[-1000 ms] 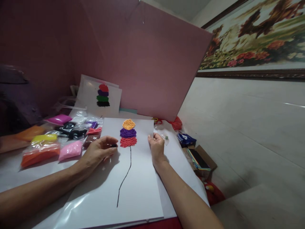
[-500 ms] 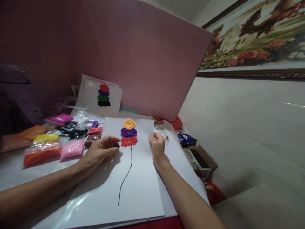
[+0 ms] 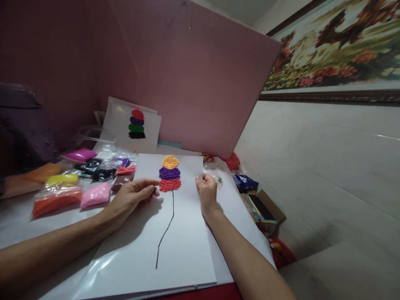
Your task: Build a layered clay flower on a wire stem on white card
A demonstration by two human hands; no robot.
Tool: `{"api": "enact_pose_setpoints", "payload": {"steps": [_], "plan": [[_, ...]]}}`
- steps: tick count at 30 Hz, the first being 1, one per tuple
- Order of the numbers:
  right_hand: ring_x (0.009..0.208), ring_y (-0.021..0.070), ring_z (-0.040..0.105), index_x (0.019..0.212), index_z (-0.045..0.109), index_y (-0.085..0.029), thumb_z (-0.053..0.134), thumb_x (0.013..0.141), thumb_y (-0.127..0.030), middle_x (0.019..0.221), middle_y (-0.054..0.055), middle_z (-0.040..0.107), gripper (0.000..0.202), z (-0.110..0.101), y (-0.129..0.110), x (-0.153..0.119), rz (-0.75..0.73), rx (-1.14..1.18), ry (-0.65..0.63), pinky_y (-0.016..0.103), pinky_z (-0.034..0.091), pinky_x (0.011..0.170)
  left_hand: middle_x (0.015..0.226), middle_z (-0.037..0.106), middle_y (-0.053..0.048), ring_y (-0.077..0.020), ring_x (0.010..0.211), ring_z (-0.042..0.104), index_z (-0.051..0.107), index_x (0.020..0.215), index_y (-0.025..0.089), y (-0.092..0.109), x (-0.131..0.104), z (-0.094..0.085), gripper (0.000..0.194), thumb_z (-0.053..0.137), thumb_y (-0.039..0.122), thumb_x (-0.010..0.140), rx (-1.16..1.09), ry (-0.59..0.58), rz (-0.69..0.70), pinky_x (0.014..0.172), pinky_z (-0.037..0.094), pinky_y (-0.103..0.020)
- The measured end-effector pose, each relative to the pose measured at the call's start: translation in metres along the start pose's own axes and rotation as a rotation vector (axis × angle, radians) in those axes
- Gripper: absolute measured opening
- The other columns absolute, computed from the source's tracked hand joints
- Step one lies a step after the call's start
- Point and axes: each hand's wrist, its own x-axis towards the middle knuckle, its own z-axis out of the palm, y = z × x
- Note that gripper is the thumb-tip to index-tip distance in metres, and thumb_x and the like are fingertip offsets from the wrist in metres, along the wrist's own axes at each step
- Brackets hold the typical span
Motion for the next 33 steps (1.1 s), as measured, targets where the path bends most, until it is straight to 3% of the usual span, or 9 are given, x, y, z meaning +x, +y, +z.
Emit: {"api": "enact_pose_setpoints", "payload": {"steps": [2,5,11,13,16,20,24,27,33], "plan": [[0.052,0.0131,0.047,0.071,0.059,-0.02,0.068,0.064,-0.03,0.057,-0.004,0.055,0.015,0.0,-0.0002,0.0,0.0,0.007,0.002,0.026,0.036,0.051,0.074,0.063,-0.002,-0.009,0.051,0.05,0.063,0.092,0.014,-0.002,0.0012,-0.0007,0.04,0.075,0.034,0.06,-0.011,-0.02,0.015,0.04,0.034,-0.019],[0.052,0.013,0.047,0.073,0.06,-0.02,0.068,0.065,-0.03,0.06,-0.003,0.057,0.016,0.0004,-0.0004,0.0,-0.001,0.014,0.0,0.026,0.037,0.053,0.059,0.055,0.005,-0.0065,0.042,0.044,0.055,0.08,0.016,-0.0037,0.0022,-0.0014,0.038,0.079,0.032,0.056,-0.001,-0.013,0.033,0.037,0.033,-0.019],[0.047,0.0114,0.042,0.074,0.06,-0.02,0.069,0.065,-0.029,0.057,-0.004,0.056,0.016,0.0006,0.0013,0.0004,-0.003,0.029,-0.002,0.025,0.033,0.049,0.045,0.047,0.005,-0.0054,0.037,0.037,0.05,0.065,0.017,-0.0016,0.0007,-0.0012,0.044,0.058,0.058,0.076,0.07,-0.03,0.021,0.038,0.025,-0.018],[0.046,0.0112,0.041,0.074,0.06,-0.02,0.069,0.065,-0.029,0.056,-0.004,0.055,0.016,0.0003,0.0018,0.0007,-0.004,0.032,-0.001,0.025,0.032,0.048,0.049,0.052,0.003,-0.0066,0.04,0.04,0.056,0.069,0.015,-0.0013,0.0007,-0.001,0.043,0.057,0.058,0.077,0.07,-0.03,0.019,0.038,0.025,-0.019],[0.049,0.0122,0.045,0.074,0.06,-0.02,0.069,0.064,-0.029,0.058,-0.003,0.057,0.016,0.0004,0.0016,0.0009,-0.006,0.032,0.001,0.025,0.034,0.049,0.069,0.062,-0.002,-0.008,0.048,0.047,0.062,0.089,0.014,-0.0013,0.0009,-0.0009,0.037,0.068,0.043,0.069,0.037,-0.027,0.015,0.038,0.031,-0.018],[0.052,0.0133,0.048,0.074,0.061,-0.02,0.069,0.064,-0.03,0.059,-0.003,0.058,0.017,0.0011,0.0005,0.0007,-0.001,0.026,0.003,0.025,0.036,0.051,0.064,0.055,0.004,-0.0066,0.043,0.045,0.056,0.088,0.015,-0.0007,0.0001,-0.0007,0.039,0.075,0.03,0.058,0.027,0.005,0.007,0.036,0.033,-0.018],[0.053,0.013,0.048,0.075,0.061,-0.02,0.069,0.063,-0.03,0.061,-0.003,0.059,0.018,0.0009,0.0003,0.0008,0.004,0.025,0.005,0.025,0.037,0.052,0.049,0.046,0.008,-0.0044,0.036,0.036,0.048,0.073,0.018,-0.001,-0.0001,-0.0001,0.036,0.071,0.045,0.067,0.052,0.025,0.025,0.036,0.028,-0.017],[0.051,0.0125,0.047,0.074,0.06,-0.02,0.069,0.063,-0.03,0.059,-0.004,0.058,0.018,0.0005,0.0004,0.0008,0.004,0.026,0.006,0.025,0.037,0.051,0.046,0.045,0.006,-0.005,0.037,0.035,0.053,0.07,0.015,-0.0016,0.0004,0.0001,0.043,0.056,0.058,0.077,0.091,0.0,0.009,0.036,0.025,-0.017],[0.053,0.0133,0.05,0.074,0.06,-0.019,0.069,0.063,-0.03,0.06,-0.003,0.059,0.018,0.0009,-0.0001,0.0002,-0.001,0.021,0.011,0.026,0.039,0.053,0.067,0.058,0.002,-0.007,0.047,0.046,0.06,0.095,0.014,-0.0007,0.0003,-0.0018,0.038,0.069,0.037,0.066,0.045,-0.015,0.02,0.039,0.033,-0.017]]}}
